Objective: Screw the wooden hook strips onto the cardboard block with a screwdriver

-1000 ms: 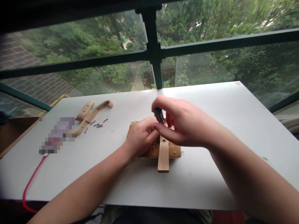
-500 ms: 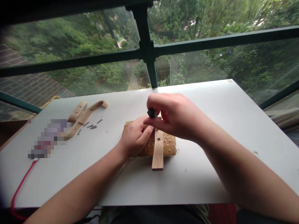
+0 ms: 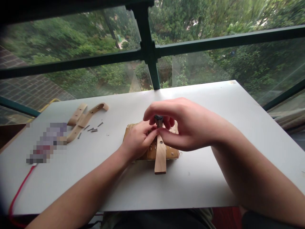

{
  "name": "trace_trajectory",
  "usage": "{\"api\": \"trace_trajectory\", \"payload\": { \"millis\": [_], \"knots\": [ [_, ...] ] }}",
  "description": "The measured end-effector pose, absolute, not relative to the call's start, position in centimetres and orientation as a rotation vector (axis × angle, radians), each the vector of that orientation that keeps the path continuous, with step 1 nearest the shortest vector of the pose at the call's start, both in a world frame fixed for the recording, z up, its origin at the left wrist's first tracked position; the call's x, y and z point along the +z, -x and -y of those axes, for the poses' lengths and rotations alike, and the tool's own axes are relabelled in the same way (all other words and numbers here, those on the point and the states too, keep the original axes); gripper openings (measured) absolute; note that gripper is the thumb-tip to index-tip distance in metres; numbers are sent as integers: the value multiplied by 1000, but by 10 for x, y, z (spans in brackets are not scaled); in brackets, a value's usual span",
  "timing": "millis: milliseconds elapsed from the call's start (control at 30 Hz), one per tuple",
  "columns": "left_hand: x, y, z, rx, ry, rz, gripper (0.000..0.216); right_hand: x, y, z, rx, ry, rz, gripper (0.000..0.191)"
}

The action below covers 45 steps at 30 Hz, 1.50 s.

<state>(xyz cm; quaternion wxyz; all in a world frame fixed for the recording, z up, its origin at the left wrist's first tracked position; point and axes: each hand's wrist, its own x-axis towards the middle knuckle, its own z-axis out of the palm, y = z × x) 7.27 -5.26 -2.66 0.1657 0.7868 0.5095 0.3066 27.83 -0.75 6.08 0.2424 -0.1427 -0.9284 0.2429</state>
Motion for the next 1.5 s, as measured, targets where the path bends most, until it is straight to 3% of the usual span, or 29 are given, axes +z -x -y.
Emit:
{"api": "trace_trajectory", "payload": {
  "millis": [133, 367, 500, 667, 867, 1100, 1333, 1433, 1500],
  "knots": [
    [-29, -73, 51, 861, -2238, -1462, 17, 59, -280, 3, 587, 451, 2546, 36],
    [-29, -73, 54, 879, -2266, -1438, 22, 51, -274, 0, 392, 647, 2432, 13],
    [-28, -73, 55, 891, -2266, -1479, 11, 47, -268, 3, 346, 647, 2422, 19],
    [-27, -73, 53, 855, -2243, -1443, 16, 48, -268, 7, 447, 601, 2428, 18],
    [-28, -74, 52, 793, -2284, -1489, 21, 56, -277, 5, 584, 405, 2548, 40],
    [-29, -74, 55, 836, -2255, -1474, 26, 57, -281, -1, 229, 621, 2477, 12],
    [-31, -74, 55, 891, -2249, -1519, 16, 48, -268, 3, 144, 781, 2464, 33],
    [-30, -74, 53, 875, -2240, -1502, 17, 52, -270, 5, 306, 668, 2472, 13],
    [-29, -74, 53, 852, -2242, -1490, 18, 56, -275, 6, 487, 513, 2494, 30]
  ]
}}
